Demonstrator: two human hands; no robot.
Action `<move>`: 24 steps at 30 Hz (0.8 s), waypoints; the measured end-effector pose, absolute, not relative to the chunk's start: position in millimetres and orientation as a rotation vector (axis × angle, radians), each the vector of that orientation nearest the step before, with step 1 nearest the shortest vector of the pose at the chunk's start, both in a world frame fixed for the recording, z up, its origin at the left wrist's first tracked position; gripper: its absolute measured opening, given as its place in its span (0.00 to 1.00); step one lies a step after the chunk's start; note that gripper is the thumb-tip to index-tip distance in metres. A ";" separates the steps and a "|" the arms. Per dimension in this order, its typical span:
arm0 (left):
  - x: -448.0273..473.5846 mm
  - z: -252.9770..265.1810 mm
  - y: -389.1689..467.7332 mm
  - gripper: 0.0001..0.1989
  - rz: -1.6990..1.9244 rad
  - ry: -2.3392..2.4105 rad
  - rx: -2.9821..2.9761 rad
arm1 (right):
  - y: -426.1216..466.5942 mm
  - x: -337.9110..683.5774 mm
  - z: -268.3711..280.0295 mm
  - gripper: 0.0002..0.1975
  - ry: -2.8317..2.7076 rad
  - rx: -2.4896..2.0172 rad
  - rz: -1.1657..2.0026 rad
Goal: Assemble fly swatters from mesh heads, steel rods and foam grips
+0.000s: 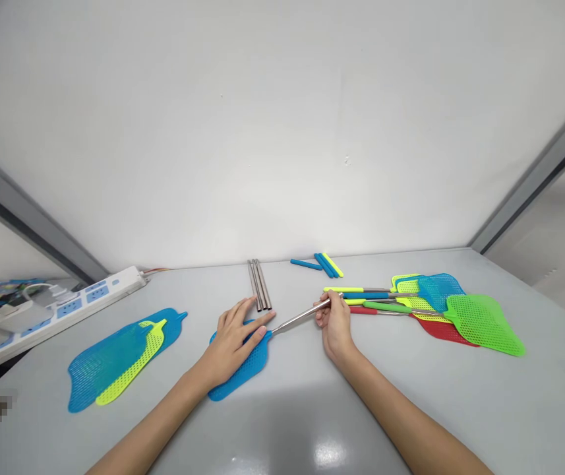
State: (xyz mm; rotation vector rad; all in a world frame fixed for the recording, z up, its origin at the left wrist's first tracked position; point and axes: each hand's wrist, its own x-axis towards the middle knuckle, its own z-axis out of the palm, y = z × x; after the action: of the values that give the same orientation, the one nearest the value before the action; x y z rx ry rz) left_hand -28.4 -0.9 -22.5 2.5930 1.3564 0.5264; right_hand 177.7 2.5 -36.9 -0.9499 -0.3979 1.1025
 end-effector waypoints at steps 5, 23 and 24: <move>-27.9 -22.9 -0.6 0.20 0.509 1.347 2.628 | 2.6 178.0 -39.0 0.10 -0.400 -0.950 1.098; -27.6 -20.7 -4.8 0.21 0.591 1.421 2.619 | 3.3 177.2 -40.0 0.09 -0.409 -0.938 1.104; -26.8 -19.5 -1.8 0.20 0.594 1.419 2.635 | 3.5 177.2 -39.9 0.09 -0.403 -0.937 1.103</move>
State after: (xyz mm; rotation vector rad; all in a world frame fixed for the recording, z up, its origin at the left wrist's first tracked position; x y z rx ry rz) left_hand -26.8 -1.8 -19.5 2.6352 1.4190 0.5944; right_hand 177.2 3.5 -39.9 -0.9374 -0.4028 1.1025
